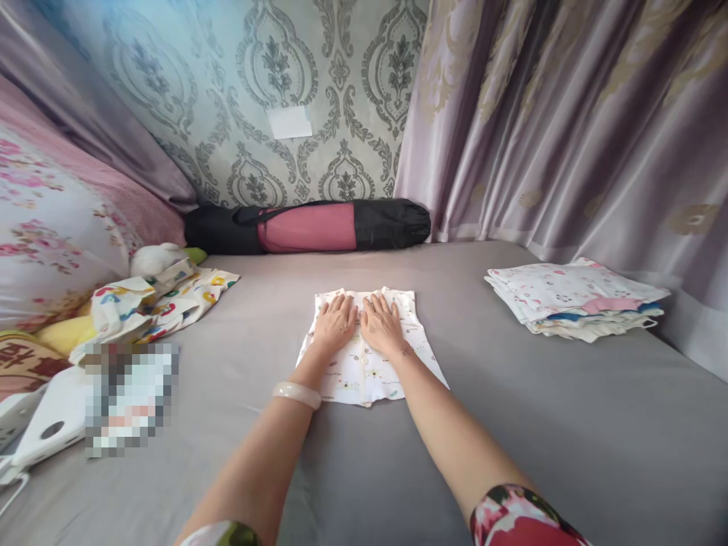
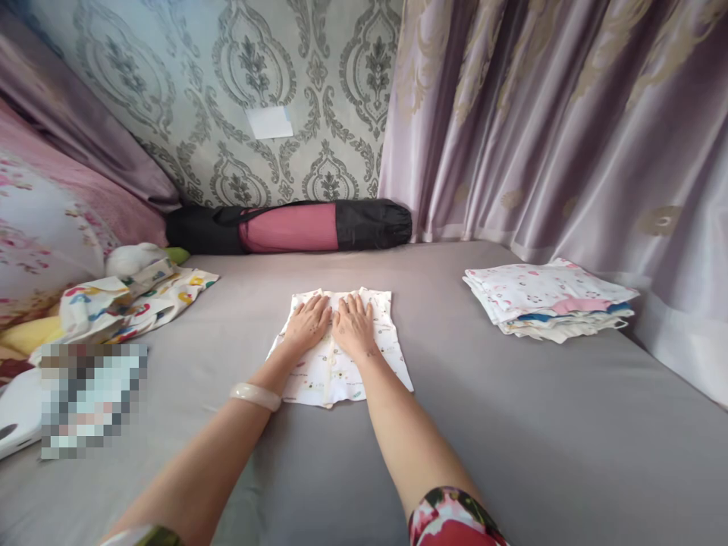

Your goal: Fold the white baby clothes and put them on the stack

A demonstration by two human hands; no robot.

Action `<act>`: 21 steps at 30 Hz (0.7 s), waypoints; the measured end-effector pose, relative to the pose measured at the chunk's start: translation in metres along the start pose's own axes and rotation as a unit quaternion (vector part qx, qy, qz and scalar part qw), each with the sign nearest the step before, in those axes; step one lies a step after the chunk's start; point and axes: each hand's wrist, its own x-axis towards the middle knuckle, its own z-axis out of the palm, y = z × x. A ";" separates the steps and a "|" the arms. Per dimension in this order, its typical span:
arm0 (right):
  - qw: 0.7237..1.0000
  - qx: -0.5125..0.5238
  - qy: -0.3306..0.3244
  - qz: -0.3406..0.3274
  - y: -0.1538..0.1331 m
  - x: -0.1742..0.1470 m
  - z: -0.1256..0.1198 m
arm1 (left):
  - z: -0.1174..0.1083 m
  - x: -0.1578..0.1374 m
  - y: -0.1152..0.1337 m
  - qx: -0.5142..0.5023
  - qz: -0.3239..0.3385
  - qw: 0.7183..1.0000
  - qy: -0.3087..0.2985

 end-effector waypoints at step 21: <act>0.984 0.053 -0.066 0.157 0.096 -0.032 -0.071 | -0.073 -0.031 -0.060 -0.242 -0.266 0.919 -0.159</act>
